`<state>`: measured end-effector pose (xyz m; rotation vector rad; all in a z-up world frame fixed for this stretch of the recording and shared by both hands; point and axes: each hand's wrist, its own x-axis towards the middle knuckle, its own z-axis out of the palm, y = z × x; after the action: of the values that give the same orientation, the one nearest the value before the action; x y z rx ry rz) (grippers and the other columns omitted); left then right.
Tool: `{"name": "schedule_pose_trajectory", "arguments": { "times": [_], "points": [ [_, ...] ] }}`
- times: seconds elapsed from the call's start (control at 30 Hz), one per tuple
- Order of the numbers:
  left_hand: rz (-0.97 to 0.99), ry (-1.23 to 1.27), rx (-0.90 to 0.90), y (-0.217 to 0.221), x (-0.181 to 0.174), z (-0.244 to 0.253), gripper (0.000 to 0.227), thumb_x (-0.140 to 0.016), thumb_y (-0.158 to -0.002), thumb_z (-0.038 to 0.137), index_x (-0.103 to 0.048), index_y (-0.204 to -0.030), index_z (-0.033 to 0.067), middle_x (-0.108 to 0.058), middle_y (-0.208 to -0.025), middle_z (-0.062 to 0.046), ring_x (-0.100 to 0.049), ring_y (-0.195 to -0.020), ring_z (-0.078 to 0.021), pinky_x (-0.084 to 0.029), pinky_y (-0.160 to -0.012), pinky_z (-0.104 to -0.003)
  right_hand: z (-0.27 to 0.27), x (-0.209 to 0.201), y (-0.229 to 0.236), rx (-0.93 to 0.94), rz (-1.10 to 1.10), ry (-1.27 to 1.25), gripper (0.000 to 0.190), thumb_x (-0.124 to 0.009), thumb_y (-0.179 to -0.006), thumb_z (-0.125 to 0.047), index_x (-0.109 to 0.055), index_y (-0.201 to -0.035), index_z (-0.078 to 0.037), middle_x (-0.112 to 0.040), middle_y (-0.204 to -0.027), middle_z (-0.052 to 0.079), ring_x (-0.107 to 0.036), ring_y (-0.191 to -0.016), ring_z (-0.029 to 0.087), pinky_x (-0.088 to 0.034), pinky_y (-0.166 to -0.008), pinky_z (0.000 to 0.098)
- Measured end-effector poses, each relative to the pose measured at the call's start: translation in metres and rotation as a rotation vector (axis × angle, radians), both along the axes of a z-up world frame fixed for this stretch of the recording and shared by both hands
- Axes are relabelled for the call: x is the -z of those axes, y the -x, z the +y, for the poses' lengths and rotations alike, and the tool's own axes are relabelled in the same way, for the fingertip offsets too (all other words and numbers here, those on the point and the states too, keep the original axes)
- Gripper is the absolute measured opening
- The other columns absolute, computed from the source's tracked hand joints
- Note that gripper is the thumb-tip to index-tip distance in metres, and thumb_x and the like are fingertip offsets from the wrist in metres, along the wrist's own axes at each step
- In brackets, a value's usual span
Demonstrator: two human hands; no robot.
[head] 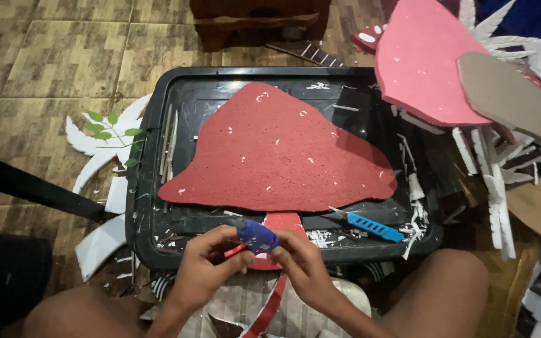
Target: Cutting out foam shapes with a utility knife and using a hot glue gun to attach them to a larger foam base.
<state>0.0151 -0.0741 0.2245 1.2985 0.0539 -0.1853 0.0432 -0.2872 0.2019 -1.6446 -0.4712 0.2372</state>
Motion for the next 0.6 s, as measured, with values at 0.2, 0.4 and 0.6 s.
{"name": "schedule_pose_trajectory", "arguments": {
  "times": [0.2, 0.4, 0.6],
  "points": [
    [0.091, -0.048, -0.082, 0.010, -0.002, -0.004, 0.027, -0.081, -0.079, -0.001, -0.077, -0.105, -0.0053, -0.074, -0.080, -0.011, -0.060, -0.059, -0.0144, -0.048, -0.053, -0.025, -0.001, -0.003, 0.005, 0.004, -0.001, -0.017, 0.036, -0.060, -0.095, -0.005, -0.062, -0.130, -0.001, -0.071, -0.102, 0.008, -0.064, -0.083, 0.014, -0.053, -0.070, 0.0272],
    [0.055, 0.033, -0.033, 0.014, -0.001, 0.002, 0.017, -0.078, -0.084, 0.004, -0.074, -0.098, -0.0053, -0.072, -0.069, -0.013, -0.061, -0.057, -0.0159, -0.049, -0.050, -0.027, -0.008, -0.029, -0.003, -0.048, -0.557, 0.168, 0.028, -0.065, -0.089, 0.003, -0.064, -0.117, -0.002, -0.069, -0.097, 0.006, -0.059, -0.073, 0.020, -0.050, -0.067, 0.0318],
    [0.077, 0.047, -0.023, 0.022, 0.005, -0.001, 0.018, -0.079, -0.084, 0.005, -0.073, -0.096, -0.0061, -0.072, -0.066, -0.013, -0.060, -0.055, -0.0153, -0.048, -0.050, -0.027, -0.011, -0.035, -0.001, -0.053, -0.751, 0.229, 0.022, -0.072, -0.085, -0.001, -0.065, -0.106, 0.001, -0.064, -0.085, 0.006, -0.056, -0.069, 0.020, -0.048, -0.064, 0.0336]
  ]
}}
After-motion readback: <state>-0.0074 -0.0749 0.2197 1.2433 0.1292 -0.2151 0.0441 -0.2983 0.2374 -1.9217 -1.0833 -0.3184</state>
